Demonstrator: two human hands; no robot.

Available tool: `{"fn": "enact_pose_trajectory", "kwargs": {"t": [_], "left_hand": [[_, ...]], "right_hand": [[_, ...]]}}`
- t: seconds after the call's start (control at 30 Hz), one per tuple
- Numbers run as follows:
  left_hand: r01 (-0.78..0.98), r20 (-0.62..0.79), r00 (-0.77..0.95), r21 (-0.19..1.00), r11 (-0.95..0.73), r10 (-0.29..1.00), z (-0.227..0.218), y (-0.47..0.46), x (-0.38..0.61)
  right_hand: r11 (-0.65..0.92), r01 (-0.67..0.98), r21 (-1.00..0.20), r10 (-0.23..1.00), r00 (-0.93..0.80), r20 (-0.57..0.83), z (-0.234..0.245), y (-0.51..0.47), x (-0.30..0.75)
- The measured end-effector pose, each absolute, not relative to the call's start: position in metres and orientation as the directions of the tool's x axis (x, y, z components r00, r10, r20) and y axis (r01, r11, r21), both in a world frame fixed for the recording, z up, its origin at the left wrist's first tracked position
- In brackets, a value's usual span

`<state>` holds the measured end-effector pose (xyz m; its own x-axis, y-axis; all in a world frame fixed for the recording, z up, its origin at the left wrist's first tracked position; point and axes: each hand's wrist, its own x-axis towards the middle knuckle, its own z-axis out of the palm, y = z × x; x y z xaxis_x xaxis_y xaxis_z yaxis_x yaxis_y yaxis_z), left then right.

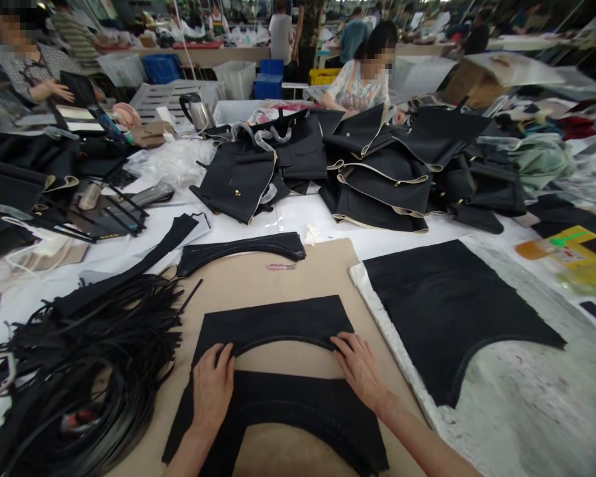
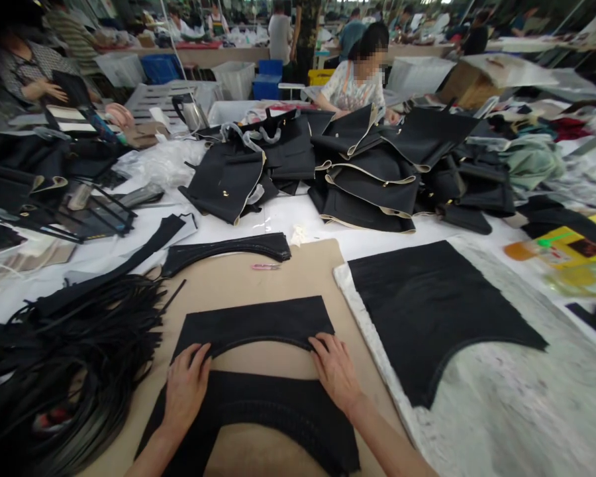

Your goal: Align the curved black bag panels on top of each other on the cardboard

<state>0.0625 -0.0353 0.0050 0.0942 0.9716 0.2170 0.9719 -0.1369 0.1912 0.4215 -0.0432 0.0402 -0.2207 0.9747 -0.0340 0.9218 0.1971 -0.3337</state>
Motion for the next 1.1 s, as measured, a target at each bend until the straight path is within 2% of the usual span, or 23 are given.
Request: {"fn": "enact_pose_trajectory", "kwargs": {"t": [0.1, 0.2, 0.33, 0.67, 0.97, 1.1], "left_hand": [[0.83, 0.057, 0.322, 0.463, -0.311, 0.945, 0.02, -0.061, 0.112], [0.735, -0.095, 0.495, 0.576, -0.358, 0.864, 0.025, -0.087, 0.153], [0.74, -0.148, 0.542, 0.55, -0.387, 0.827, 0.021, -0.105, 0.172], [0.704, -0.099, 0.612, 0.522, -0.482, 0.785, 0.027, -0.098, 0.167], [0.727, -0.111, 0.621, 0.452, -0.517, 0.776, 0.03, -0.099, 0.171], [0.729, -0.103, 0.608, 0.465, -0.502, 0.787, 0.029, -0.1, 0.167]], "right_hand": [[0.166, 0.891, -0.423, 0.955, -0.253, -0.157, 0.052, -0.069, 0.417], [0.197, 0.859, -0.472, 0.909, -0.34, -0.24, 0.056, -0.099, 0.411], [0.267, 0.867, -0.422, 0.874, -0.402, -0.274, 0.052, -0.126, 0.405], [0.42, 0.84, -0.344, 0.812, -0.517, -0.27, 0.056, -0.123, 0.4], [0.515, 0.832, -0.209, 0.789, -0.555, -0.265, 0.054, -0.121, 0.388], [0.554, 0.821, -0.138, 0.778, -0.57, -0.265, 0.05, -0.121, 0.383]]}}
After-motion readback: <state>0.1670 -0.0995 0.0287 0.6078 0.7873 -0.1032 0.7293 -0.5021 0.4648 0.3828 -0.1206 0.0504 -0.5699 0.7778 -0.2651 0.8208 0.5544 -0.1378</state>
